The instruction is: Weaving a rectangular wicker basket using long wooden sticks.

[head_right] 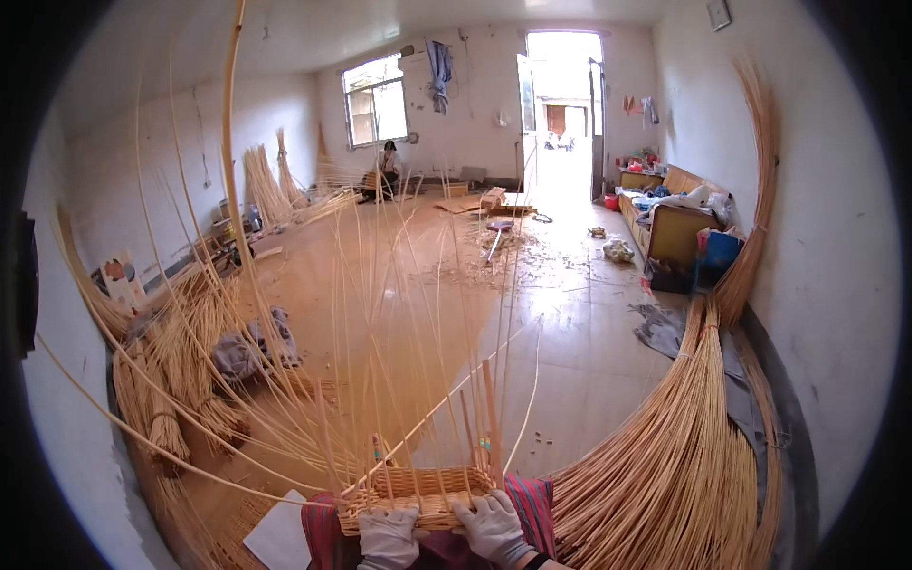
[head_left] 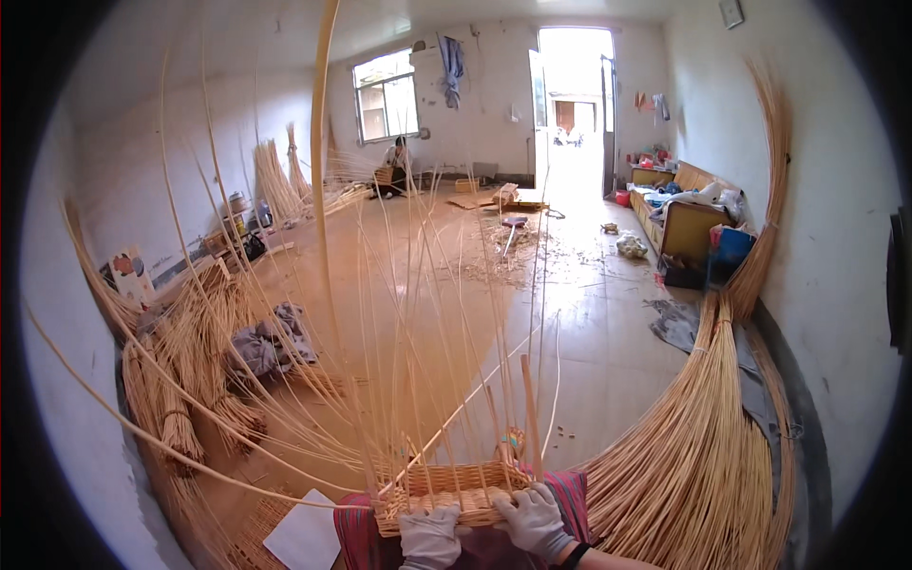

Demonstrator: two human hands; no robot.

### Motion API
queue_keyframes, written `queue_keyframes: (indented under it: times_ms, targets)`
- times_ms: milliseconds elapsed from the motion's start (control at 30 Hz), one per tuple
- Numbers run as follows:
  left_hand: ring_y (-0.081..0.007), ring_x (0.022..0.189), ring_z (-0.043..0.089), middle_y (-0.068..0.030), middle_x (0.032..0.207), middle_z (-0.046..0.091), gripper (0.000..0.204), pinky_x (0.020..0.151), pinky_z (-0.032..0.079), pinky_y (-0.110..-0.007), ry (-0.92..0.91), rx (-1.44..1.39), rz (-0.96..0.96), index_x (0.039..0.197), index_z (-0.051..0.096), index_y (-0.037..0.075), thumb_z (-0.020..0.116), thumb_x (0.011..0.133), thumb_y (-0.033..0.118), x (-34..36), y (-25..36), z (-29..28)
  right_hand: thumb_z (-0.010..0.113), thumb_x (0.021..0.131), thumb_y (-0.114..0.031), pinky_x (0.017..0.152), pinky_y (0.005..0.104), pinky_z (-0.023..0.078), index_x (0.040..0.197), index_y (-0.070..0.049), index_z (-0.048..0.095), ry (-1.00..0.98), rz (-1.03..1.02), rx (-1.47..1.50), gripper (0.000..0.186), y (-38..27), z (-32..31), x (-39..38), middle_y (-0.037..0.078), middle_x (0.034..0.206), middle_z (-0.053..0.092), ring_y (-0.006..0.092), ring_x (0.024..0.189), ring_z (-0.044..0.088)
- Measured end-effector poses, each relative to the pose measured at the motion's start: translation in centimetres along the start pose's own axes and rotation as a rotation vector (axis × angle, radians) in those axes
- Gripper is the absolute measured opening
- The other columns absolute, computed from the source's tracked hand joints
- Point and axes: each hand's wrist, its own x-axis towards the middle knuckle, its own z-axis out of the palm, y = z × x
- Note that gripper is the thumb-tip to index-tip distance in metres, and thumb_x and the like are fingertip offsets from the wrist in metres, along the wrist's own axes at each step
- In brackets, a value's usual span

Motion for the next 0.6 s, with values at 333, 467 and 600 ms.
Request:
queue_keyframes:
  times_ms: [333,467,600]
  targets:
    - [-0.0312,0.099,0.067,-0.0118,0.110,0.070,0.064,0.088,0.053,-0.044,0.189,-0.331,-0.090,0.134,0.058,0.009,0.079,0.081,0.038,-1.7,-1.5,3.6,0.071,0.085,-0.037,0.106,0.0470,0.040,0.125,-0.017,0.064,0.083,0.157,0.231,0.045,-2.7,-3.4,-2.8,0.011,0.111,0.065,0.0312,0.107,0.063]
    - [-0.0323,0.099,0.062,-0.0114,0.105,0.066,0.026,0.091,0.048,-0.041,0.599,-0.167,0.135,0.111,0.067,0.008,0.074,0.086,0.013,-1.0,2.3,-1.4,0.067,0.089,-0.034,0.093,0.0465,0.049,0.121,-0.014,0.062,-0.254,0.116,0.580,0.038,-1.7,-3.3,-7.4,0.015,0.112,0.063,0.0364,0.106,0.062]
    - [-0.0184,0.074,0.063,-0.0063,0.086,0.065,0.013,0.067,0.051,-0.032,0.118,-0.736,0.144,0.106,0.069,0.004,0.069,0.093,0.005,-1.4,5.4,2.6,0.067,0.086,-0.033,0.085,0.0444,0.050,0.101,-0.012,0.065,-0.189,-0.114,0.585,0.026,-4.3,-1.1,-15.4,0.010,0.104,0.062,0.0308,0.099,0.061]
